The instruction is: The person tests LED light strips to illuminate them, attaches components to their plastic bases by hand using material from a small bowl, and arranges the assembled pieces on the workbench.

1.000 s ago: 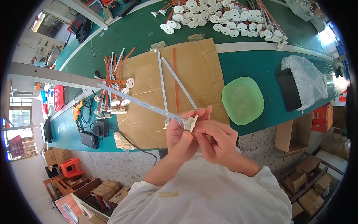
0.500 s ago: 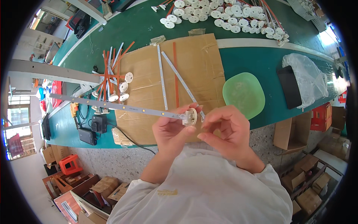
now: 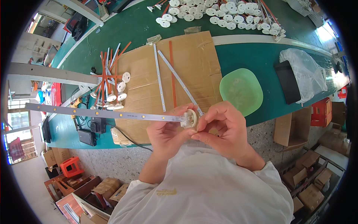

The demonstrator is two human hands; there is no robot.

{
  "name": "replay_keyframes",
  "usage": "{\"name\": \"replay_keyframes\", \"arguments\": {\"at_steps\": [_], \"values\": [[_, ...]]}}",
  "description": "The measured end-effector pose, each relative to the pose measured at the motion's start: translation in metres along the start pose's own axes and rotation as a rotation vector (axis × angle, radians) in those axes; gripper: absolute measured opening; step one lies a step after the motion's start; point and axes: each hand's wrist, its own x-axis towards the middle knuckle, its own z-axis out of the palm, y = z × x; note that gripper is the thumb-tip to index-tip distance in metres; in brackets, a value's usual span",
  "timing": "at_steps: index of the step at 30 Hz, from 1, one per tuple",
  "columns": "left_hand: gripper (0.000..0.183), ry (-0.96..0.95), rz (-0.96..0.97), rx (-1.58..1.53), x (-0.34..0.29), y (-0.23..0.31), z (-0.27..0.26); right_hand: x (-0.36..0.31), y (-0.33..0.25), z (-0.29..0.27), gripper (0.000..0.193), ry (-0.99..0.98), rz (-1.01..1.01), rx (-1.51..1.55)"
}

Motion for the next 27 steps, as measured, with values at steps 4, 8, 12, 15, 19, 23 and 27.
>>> {"name": "replay_keyframes", "arguments": {"at_steps": [4,8,12,15,19,23,27], "values": [[0.051,-0.049,-0.046,0.079,0.002,0.005,-0.004,0.0,0.005,-0.002,0.026,-0.025,-0.191,-0.263],[0.049,-0.018,-0.164,-0.022,0.0,0.006,-0.002,0.001,0.007,-0.005,0.024,-0.031,-0.241,-0.356],[0.048,-0.018,-0.226,-0.183,-0.004,0.004,0.003,0.005,0.01,-0.01,0.032,-0.127,-0.316,-0.32],[0.043,0.029,-0.336,-0.36,-0.006,0.006,0.01,0.005,0.011,-0.009,0.033,-0.133,-0.33,-0.306],[0.043,0.061,-0.417,-0.484,-0.009,0.009,0.013,0.008,0.011,-0.009,0.031,-0.119,-0.353,-0.231],[0.044,0.019,-0.454,-0.571,-0.01,0.011,0.014,0.006,0.009,-0.009,0.032,-0.131,-0.34,-0.197],[0.041,0.035,-0.456,-0.562,-0.01,0.013,0.018,0.008,0.013,-0.009,0.03,-0.148,-0.358,-0.102]]}}
